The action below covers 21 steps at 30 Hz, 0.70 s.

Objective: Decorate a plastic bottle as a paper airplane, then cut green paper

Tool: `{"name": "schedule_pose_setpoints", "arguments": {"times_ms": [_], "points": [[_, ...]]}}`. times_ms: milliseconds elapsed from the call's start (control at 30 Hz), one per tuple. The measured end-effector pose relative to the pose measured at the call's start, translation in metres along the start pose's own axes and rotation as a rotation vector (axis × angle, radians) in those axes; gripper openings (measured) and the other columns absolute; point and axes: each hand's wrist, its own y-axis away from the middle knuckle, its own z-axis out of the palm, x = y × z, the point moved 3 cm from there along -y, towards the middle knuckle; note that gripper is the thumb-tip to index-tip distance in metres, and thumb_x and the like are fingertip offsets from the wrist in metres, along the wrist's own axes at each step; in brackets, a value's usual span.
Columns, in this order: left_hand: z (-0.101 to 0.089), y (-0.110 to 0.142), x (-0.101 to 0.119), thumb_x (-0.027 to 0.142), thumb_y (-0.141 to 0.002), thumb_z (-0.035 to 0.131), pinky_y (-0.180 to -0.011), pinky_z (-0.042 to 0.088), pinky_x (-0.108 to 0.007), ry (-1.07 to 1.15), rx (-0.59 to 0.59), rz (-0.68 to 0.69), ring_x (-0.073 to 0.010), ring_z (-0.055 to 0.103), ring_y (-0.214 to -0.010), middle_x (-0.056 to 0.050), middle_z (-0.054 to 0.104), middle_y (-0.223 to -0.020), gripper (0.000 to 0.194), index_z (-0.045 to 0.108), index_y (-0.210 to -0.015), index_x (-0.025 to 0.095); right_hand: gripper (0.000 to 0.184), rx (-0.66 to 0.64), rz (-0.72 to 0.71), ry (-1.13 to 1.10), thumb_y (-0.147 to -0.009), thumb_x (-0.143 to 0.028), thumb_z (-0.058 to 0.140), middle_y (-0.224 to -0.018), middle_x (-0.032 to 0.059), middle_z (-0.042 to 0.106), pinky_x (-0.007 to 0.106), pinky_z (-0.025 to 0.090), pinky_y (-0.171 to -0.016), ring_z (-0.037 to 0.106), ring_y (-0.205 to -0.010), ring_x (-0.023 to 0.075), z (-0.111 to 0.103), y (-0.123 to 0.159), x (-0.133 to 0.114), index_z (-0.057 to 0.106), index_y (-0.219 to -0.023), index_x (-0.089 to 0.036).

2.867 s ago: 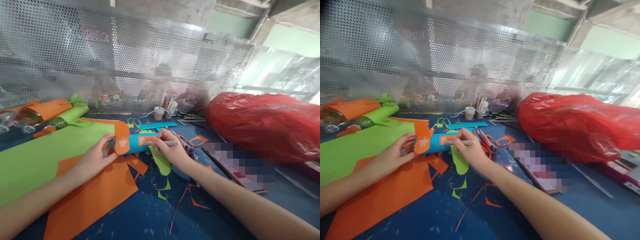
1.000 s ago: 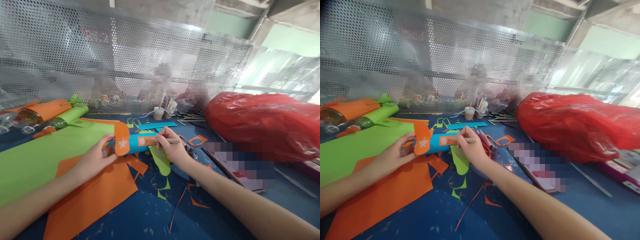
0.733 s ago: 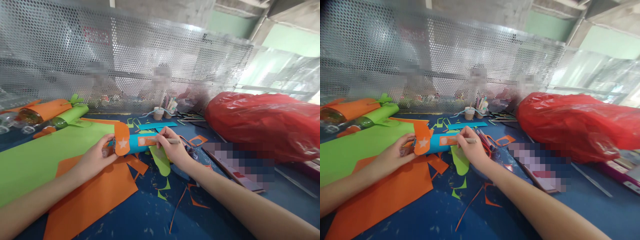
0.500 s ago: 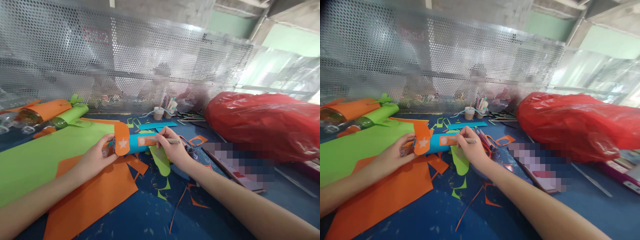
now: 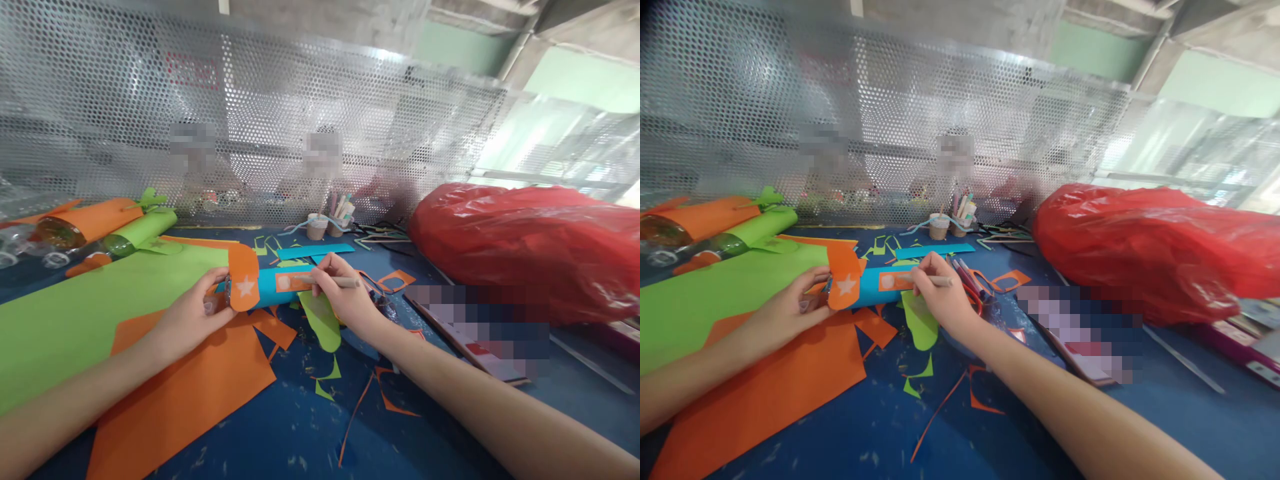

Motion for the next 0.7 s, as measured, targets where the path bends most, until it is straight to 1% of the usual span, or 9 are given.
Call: {"name": "schedule_pose_setpoints", "arguments": {"times_ms": [167, 267, 333, 400, 467, 567, 700], "points": [[0.0002, -0.0009, -0.0001, 0.055, -0.075, 0.063, -0.086, 0.056, -0.048, 0.011, 0.009, 0.013, -0.0336, 0.072, -0.103, -0.016, 0.062, -0.137, 0.069, 0.047, -0.132, 0.022, 0.021, -0.004, -0.005, 0.009, -0.084, -0.031, 0.056, -0.054, -0.0056, 0.053, 0.028, 0.037, -0.056, 0.046, -0.053, 0.0141, 0.0000, 0.0000, -0.0002, 0.044, -0.069, -0.025], [0.0002, -0.0010, 0.0004, 0.056, -0.075, 0.064, -0.089, 0.056, -0.048, 0.012, 0.016, 0.018, -0.0340, 0.071, -0.106, -0.016, 0.065, -0.134, 0.069, 0.047, -0.133, 0.022, 0.022, -0.007, -0.004, -0.008, -0.086, -0.032, 0.057, -0.055, -0.0055, 0.054, 0.029, 0.037, -0.057, 0.047, -0.054, 0.0139, 0.0000, 0.0000, 0.0008, 0.043, -0.070, -0.025], [0.0001, -0.0006, 0.0013, 0.056, -0.075, 0.064, -0.087, 0.056, -0.049, -0.004, 0.012, 0.011, -0.0340, 0.072, -0.101, -0.016, 0.067, -0.131, 0.070, 0.047, -0.134, 0.021, 0.022, -0.008, 0.002, -0.030, -0.087, -0.031, 0.056, -0.056, -0.0059, 0.055, 0.029, 0.038, -0.058, 0.047, -0.054, 0.0138, -0.0001, 0.0001, 0.0017, 0.043, -0.071, -0.025], [-0.0002, 0.0000, 0.0023, 0.055, -0.075, 0.064, -0.084, 0.057, -0.049, -0.018, 0.013, 0.008, -0.0335, 0.073, -0.098, -0.015, 0.065, -0.133, 0.069, 0.048, -0.133, 0.021, 0.021, -0.006, 0.008, -0.058, -0.088, -0.029, 0.056, -0.056, -0.0063, 0.054, 0.029, 0.038, -0.059, 0.048, -0.055, 0.0138, -0.0002, 0.0002, 0.0023, 0.043, -0.071, -0.025], [-0.0004, 0.0003, 0.0026, 0.055, -0.074, 0.064, -0.086, 0.057, -0.048, -0.014, 0.018, 0.010, -0.0336, 0.073, -0.100, -0.015, 0.065, -0.134, 0.069, 0.048, -0.133, 0.021, 0.021, -0.007, 0.006, -0.060, -0.088, -0.029, 0.056, -0.057, -0.0063, 0.054, 0.029, 0.037, -0.059, 0.047, -0.055, 0.0138, -0.0002, 0.0002, 0.0023, 0.043, -0.072, -0.025], [-0.0004, 0.0001, 0.0014, 0.055, -0.075, 0.064, -0.089, 0.056, -0.048, -0.005, 0.023, 0.012, -0.0344, 0.071, -0.106, -0.015, 0.067, -0.130, 0.071, 0.047, -0.134, 0.020, 0.020, -0.007, -0.005, -0.027, -0.088, -0.030, 0.056, -0.057, -0.0062, 0.054, 0.029, 0.036, -0.057, 0.047, -0.054, 0.0139, 0.0001, 0.0000, 0.0023, 0.044, -0.072, -0.025], [0.0001, -0.0003, 0.0003, 0.058, -0.075, 0.063, -0.088, 0.056, -0.049, -0.010, 0.017, 0.014, -0.0359, 0.071, -0.106, -0.015, 0.069, -0.127, 0.072, 0.048, -0.134, 0.021, 0.021, -0.005, 0.011, -0.052, -0.088, -0.030, 0.056, -0.056, -0.0065, 0.054, 0.029, 0.038, -0.059, 0.047, -0.054, 0.0139, 0.0000, -0.0004, 0.0035, 0.043, -0.072, -0.025]]}}
